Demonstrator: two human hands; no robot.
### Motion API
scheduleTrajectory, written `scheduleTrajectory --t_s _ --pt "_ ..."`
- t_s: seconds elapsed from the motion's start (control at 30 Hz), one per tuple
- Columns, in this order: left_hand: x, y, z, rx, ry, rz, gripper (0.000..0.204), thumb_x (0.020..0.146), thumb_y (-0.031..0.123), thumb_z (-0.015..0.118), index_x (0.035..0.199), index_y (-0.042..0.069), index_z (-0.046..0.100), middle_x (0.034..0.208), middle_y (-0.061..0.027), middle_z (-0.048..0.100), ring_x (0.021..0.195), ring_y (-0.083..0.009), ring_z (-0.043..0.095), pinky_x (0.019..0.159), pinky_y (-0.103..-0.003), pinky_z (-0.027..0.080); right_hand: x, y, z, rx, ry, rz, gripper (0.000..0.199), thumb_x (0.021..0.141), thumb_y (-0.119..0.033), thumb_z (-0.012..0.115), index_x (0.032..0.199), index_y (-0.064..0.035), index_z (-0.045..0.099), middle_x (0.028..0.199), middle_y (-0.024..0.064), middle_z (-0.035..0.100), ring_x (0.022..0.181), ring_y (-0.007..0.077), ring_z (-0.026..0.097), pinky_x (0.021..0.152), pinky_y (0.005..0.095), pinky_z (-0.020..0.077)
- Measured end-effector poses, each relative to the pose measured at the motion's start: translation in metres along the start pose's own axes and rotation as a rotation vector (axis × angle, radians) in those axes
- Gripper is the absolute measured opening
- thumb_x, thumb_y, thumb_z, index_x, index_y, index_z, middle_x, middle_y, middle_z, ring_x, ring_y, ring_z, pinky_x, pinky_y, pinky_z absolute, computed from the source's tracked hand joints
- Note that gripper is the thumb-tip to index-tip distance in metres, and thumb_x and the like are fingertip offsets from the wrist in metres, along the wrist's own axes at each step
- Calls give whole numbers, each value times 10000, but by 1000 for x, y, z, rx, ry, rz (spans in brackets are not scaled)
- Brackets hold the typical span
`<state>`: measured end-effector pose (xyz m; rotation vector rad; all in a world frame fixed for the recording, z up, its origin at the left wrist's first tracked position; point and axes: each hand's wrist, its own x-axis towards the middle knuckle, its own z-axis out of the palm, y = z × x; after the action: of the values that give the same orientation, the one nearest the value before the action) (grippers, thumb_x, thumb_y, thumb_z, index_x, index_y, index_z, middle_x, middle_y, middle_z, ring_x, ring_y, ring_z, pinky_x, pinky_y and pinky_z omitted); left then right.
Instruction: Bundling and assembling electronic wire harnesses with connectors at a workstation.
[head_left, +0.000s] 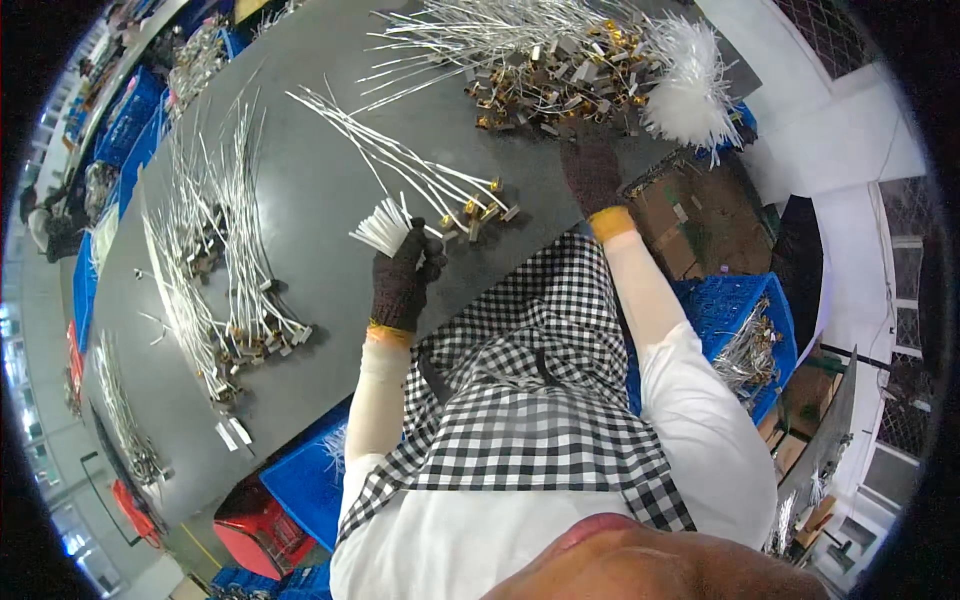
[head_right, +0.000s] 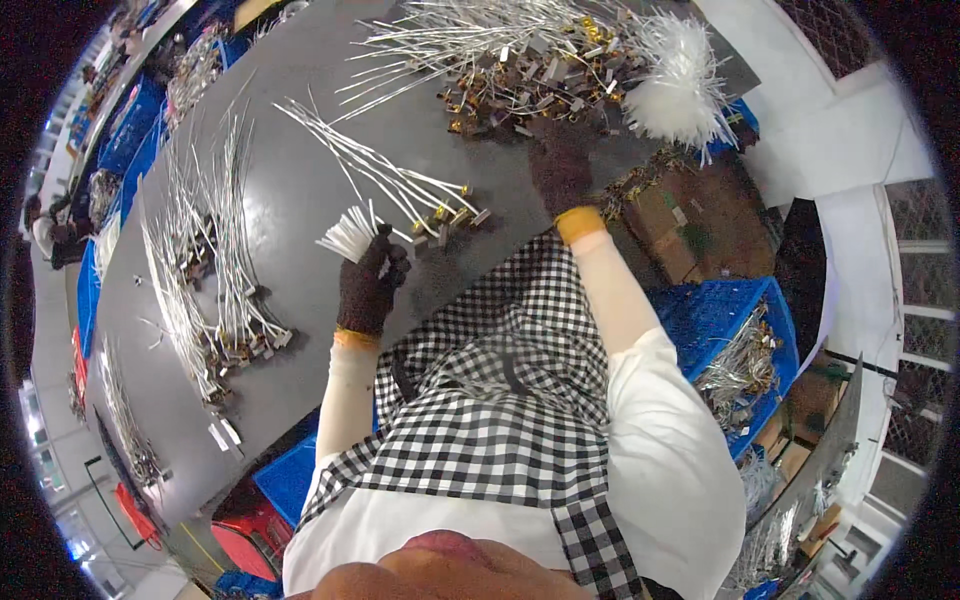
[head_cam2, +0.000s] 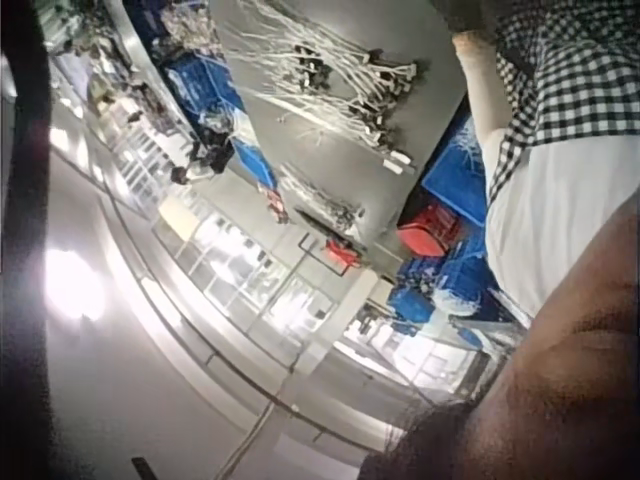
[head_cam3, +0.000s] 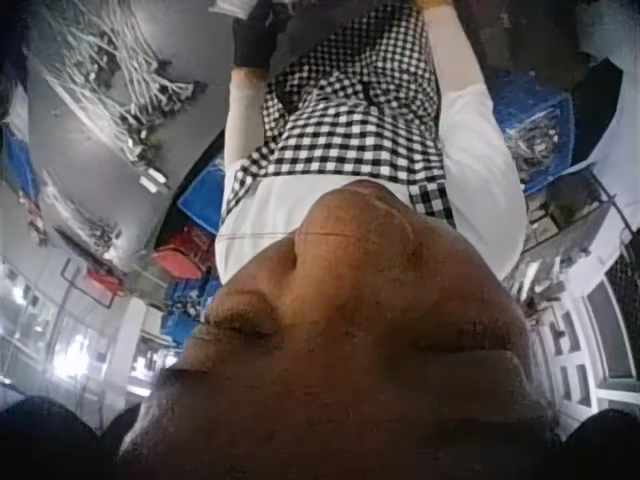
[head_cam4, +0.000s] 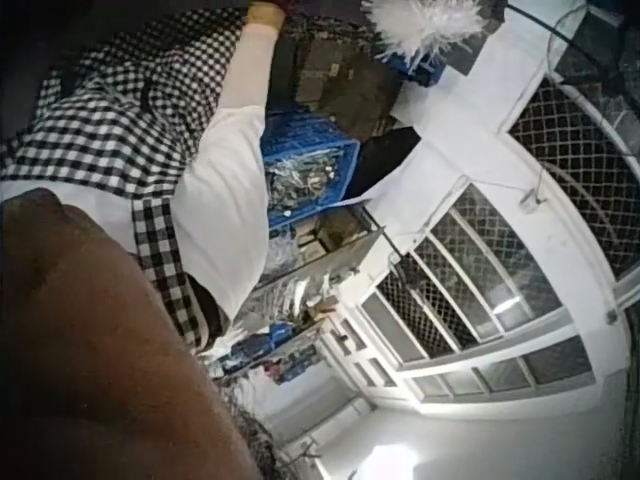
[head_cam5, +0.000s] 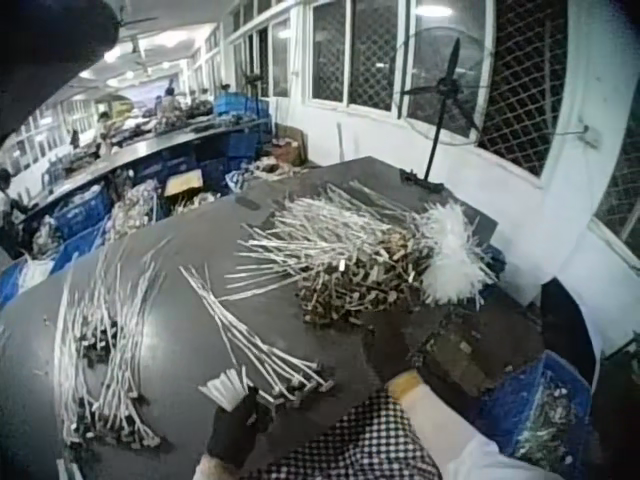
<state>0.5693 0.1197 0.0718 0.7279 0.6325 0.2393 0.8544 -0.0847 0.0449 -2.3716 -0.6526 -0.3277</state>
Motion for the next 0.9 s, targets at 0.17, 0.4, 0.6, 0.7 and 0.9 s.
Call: scheduleTrajectory --t_s 0.17,0.4,0.6,0.7,0.9 --pt "-2 -8 36 437 -54 307 168 924 120 636 1046 6 651 825 -87 645 638 -166 611 513 -269 451 38 -23 -5 -425 -16 -146 385 914 -263 546 1270 -118 577 1150 184 618 1064 365 585 934 508 451" --pt "-6 -3 48 433 -49 194 221 922 145 644 1100 15 636 875 -74 653 724 -158 635 603 -266 506 50 43 -7 -329 353 -148 427 849 -293 619 1223 -88 630 1253 160 606 1165 350 558 1028 481 417" --pt "-13 -16 67 335 -104 61 247 921 159 646 1120 17 613 970 -71 657 827 -183 665 711 -300 553 69 27 -40 -429 -70 -127 433 849 -297 630 1220 -73 637 1252 170 616 1193 340 548 1053 450 409" --pt "-11 -19 71 539 -303 255 249 916 35 602 1158 -25 601 1046 -115 658 964 -248 665 841 -362 559 74 32 -36 -477 46 -297 441 829 -308 637 1202 -73 638 1196 166 637 1159 338 567 1034 447 421" --pt "6 -45 73 603 -391 292 271 888 29 644 1156 -7 629 1104 -98 651 968 -233 659 856 -349 548 -6 41 -70 -304 -88 -155 386 852 -320 625 1149 -74 629 1102 166 646 1054 343 607 908 475 487"
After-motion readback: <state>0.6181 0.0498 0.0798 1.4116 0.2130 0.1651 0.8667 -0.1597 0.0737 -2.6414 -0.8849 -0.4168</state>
